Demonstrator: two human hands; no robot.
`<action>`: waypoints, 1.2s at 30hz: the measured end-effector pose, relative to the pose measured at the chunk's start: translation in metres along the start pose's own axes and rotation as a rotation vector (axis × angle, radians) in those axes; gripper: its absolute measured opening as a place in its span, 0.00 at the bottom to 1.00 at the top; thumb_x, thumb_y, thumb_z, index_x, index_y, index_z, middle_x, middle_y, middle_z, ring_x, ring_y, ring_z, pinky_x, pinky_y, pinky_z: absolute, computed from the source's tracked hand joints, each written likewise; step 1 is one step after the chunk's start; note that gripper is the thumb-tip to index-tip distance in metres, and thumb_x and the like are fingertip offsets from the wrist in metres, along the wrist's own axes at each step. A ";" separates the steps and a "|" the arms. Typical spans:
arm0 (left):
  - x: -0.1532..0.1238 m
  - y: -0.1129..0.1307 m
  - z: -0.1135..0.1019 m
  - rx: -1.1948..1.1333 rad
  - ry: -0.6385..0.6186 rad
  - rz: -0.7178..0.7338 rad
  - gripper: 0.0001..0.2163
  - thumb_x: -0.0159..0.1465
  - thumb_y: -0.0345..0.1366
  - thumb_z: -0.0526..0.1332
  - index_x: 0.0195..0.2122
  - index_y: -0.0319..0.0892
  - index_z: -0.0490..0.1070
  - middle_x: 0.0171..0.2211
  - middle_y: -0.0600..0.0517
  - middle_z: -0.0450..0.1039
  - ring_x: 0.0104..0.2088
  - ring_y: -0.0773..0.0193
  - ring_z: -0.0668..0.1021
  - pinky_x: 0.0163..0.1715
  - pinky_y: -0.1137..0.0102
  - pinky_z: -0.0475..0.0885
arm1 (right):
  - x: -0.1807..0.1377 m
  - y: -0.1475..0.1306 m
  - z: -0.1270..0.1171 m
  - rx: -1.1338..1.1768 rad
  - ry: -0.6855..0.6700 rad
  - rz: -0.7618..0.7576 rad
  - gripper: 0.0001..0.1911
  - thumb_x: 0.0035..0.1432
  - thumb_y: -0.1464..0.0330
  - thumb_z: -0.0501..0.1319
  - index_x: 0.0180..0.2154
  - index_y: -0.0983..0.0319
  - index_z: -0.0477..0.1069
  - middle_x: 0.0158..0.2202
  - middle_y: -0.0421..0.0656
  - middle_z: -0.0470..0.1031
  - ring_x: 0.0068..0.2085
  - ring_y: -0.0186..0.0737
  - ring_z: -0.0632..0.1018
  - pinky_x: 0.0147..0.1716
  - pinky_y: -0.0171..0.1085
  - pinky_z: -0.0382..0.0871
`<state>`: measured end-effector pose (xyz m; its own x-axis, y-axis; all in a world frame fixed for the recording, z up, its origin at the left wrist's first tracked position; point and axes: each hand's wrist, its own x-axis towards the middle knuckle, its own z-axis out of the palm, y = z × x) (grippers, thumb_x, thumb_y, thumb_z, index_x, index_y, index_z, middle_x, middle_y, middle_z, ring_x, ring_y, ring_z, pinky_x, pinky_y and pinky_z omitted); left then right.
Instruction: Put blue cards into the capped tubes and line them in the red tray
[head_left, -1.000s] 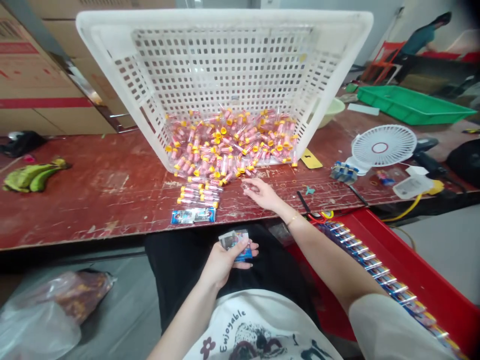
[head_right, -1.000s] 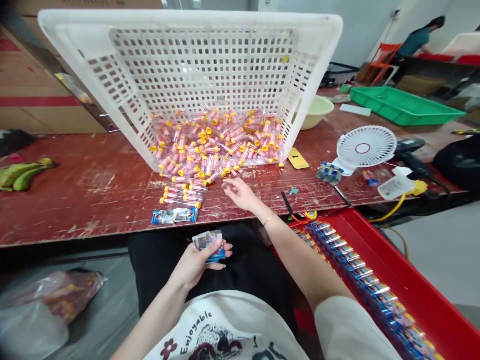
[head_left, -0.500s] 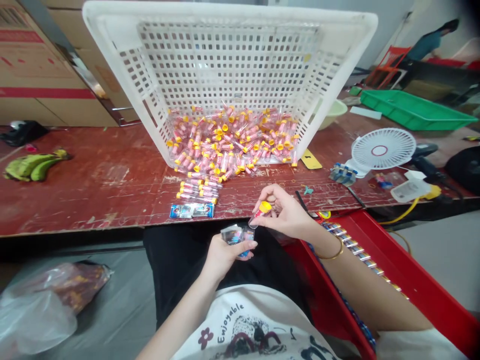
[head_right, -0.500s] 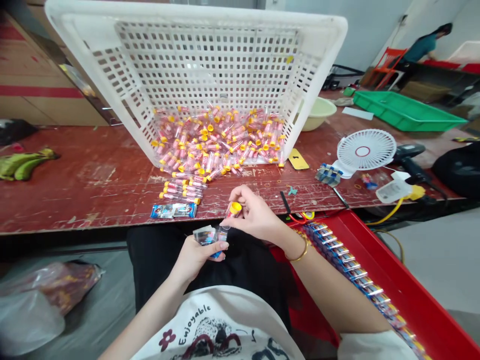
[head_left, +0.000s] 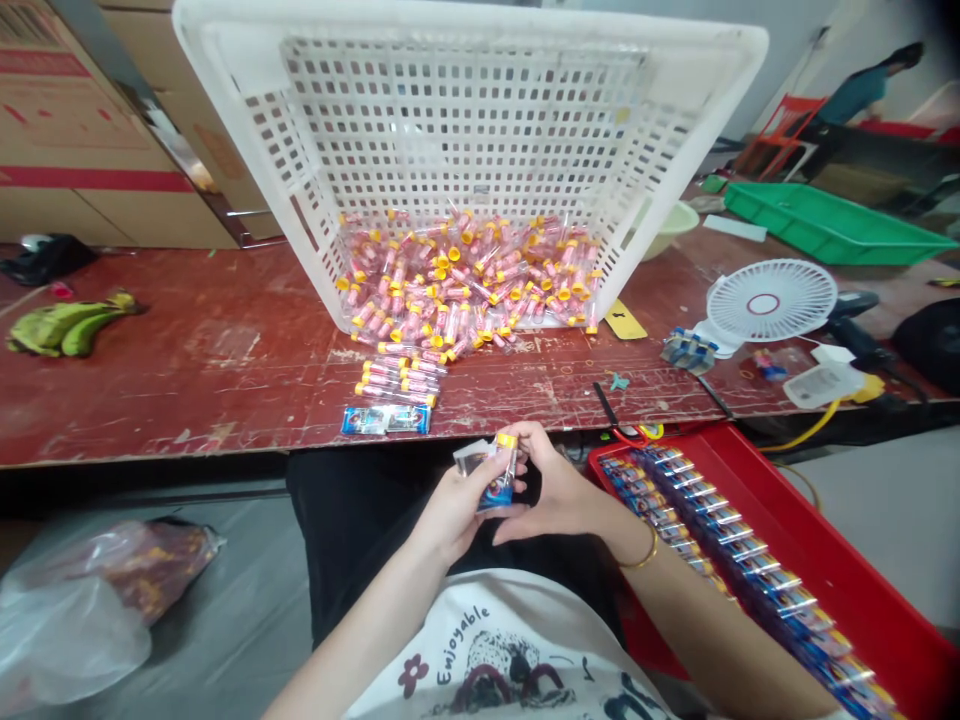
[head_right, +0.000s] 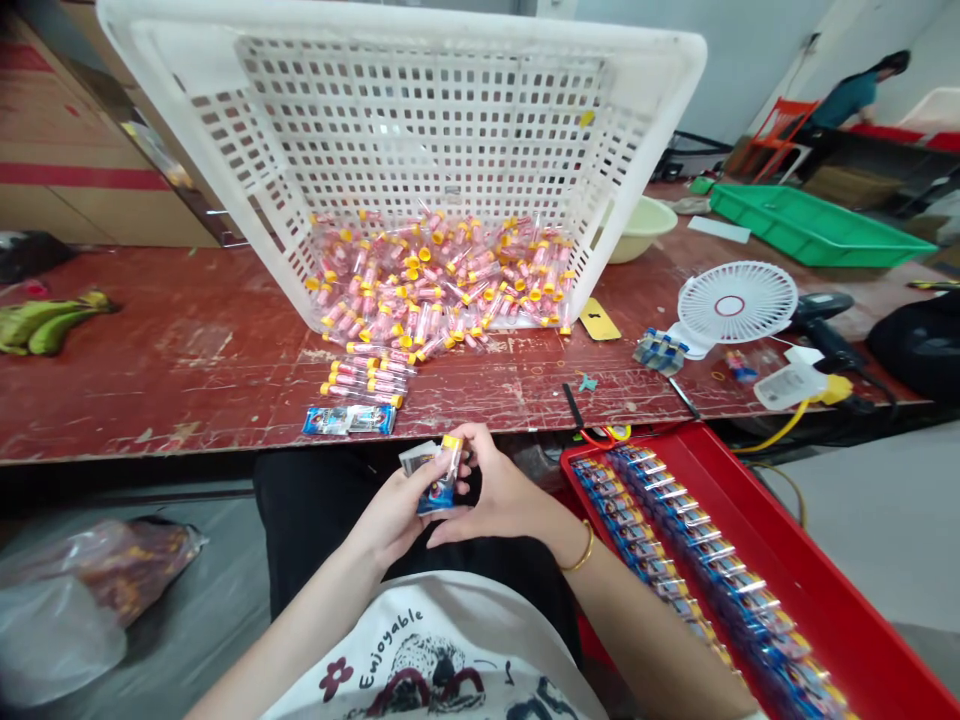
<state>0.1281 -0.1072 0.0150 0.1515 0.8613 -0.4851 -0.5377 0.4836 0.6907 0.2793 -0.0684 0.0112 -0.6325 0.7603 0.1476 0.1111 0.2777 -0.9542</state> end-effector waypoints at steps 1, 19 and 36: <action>0.001 0.000 0.002 -0.023 0.006 0.009 0.13 0.51 0.40 0.71 0.34 0.36 0.78 0.31 0.48 0.78 0.28 0.67 0.77 0.26 0.74 0.75 | -0.004 0.002 0.006 -0.043 0.066 0.005 0.42 0.35 0.66 0.75 0.49 0.56 0.53 0.46 0.45 0.65 0.45 0.43 0.72 0.43 0.41 0.70; -0.005 -0.006 0.005 -0.050 0.005 0.070 0.14 0.48 0.34 0.73 0.35 0.36 0.78 0.30 0.50 0.77 0.30 0.68 0.77 0.31 0.76 0.74 | -0.011 0.010 0.018 0.047 0.278 -0.061 0.31 0.43 0.67 0.71 0.47 0.57 0.57 0.43 0.43 0.65 0.43 0.42 0.72 0.43 0.42 0.68; -0.003 -0.014 0.006 -0.127 -0.044 -0.014 0.12 0.50 0.33 0.72 0.35 0.36 0.78 0.28 0.49 0.78 0.28 0.66 0.79 0.32 0.75 0.76 | -0.015 0.006 0.025 -0.040 0.340 -0.063 0.32 0.41 0.74 0.68 0.46 0.56 0.56 0.42 0.42 0.62 0.40 0.39 0.71 0.39 0.39 0.69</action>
<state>0.1399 -0.1156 0.0098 0.1945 0.8617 -0.4686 -0.6359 0.4745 0.6087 0.2701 -0.0926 -0.0031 -0.3483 0.8912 0.2908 0.1144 0.3483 -0.9304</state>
